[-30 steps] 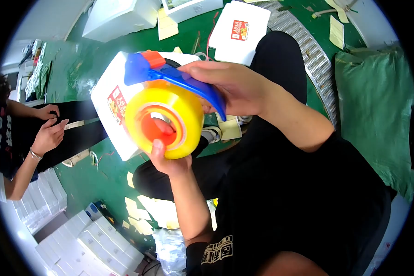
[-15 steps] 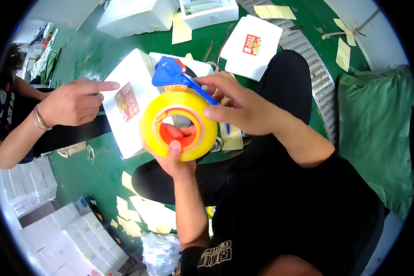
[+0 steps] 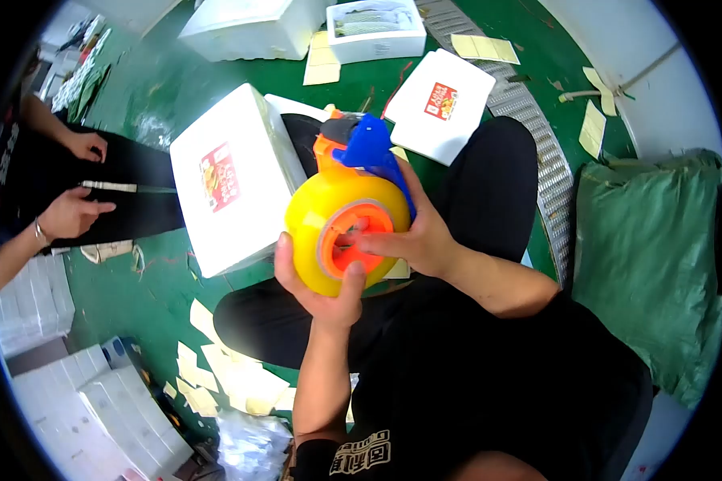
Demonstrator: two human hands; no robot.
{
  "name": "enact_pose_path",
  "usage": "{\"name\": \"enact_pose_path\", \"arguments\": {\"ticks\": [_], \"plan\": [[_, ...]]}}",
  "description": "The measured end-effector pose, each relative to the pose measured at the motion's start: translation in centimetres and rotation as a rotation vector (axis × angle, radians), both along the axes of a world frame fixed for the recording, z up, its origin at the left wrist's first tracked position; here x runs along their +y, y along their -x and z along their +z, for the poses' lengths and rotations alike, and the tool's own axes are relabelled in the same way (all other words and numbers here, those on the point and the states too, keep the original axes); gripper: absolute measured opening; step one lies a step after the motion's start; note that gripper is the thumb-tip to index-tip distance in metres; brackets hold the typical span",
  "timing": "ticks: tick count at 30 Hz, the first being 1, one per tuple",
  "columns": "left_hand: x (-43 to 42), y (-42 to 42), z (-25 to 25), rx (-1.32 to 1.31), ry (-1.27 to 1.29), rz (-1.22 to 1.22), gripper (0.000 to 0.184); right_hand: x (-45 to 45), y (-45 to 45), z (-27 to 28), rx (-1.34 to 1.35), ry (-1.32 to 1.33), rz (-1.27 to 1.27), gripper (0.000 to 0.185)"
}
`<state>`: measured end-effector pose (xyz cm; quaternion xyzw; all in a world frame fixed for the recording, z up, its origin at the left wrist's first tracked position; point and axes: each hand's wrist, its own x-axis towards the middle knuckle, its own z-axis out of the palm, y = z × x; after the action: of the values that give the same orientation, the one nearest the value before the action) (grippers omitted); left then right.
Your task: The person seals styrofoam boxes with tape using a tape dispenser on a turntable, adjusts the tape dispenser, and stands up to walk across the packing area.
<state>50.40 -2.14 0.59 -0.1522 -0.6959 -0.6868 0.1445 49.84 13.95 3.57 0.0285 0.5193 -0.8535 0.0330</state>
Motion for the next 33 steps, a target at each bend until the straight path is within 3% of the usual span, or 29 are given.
{"name": "enact_pose_path", "arguments": {"ticks": [1,3,9,11,15,16,19,21,25,33], "plan": [[-0.1,-0.2,-0.3,0.013,0.014,0.015,0.095,0.3,0.0,-0.1,-0.015,-0.01,0.005,0.105],[-1.4,-0.4,-1.5,0.14,0.343,0.084,0.095,0.4,0.2,-0.5,-0.033,-0.009,0.034,0.106],[-1.0,-0.5,-2.4,0.157,0.355,-0.008,0.096,0.3,0.5,-3.8,-0.056,0.133,-0.023,0.098],[-1.1,0.0,0.0,0.16,0.418,-0.079,0.094,0.6,0.7,-3.9,-0.151,0.343,-0.002,0.097],[-2.8,2.0,3.2,-0.334,0.051,-0.079,0.068,1.1,0.3,-5.4,-0.265,0.564,0.143,0.091],[-2.6,3.2,4.5,-0.418,0.106,-0.011,0.06,0.9,0.0,-5.7,-0.273,0.611,0.198,0.089],[-3.1,6.9,5.7,-0.108,0.447,-0.147,0.048,0.3,-0.7,-6.7,-0.306,0.647,0.286,0.086],[-2.7,8.5,6.1,-0.261,0.279,-0.274,0.048,0.3,-1.1,-6.7,-0.339,0.664,0.33,0.087],[-2.3,9.6,7.2,-0.213,0.482,-0.398,0.041,0.2,-1.5,-6.4,-0.349,0.66,0.349,0.091],[-1.1,8.4,7.4,-0.211,0.504,-0.297,0.026,0.0,-2.2,-5.8,-0.394,0.675,0.365,0.098]]}}
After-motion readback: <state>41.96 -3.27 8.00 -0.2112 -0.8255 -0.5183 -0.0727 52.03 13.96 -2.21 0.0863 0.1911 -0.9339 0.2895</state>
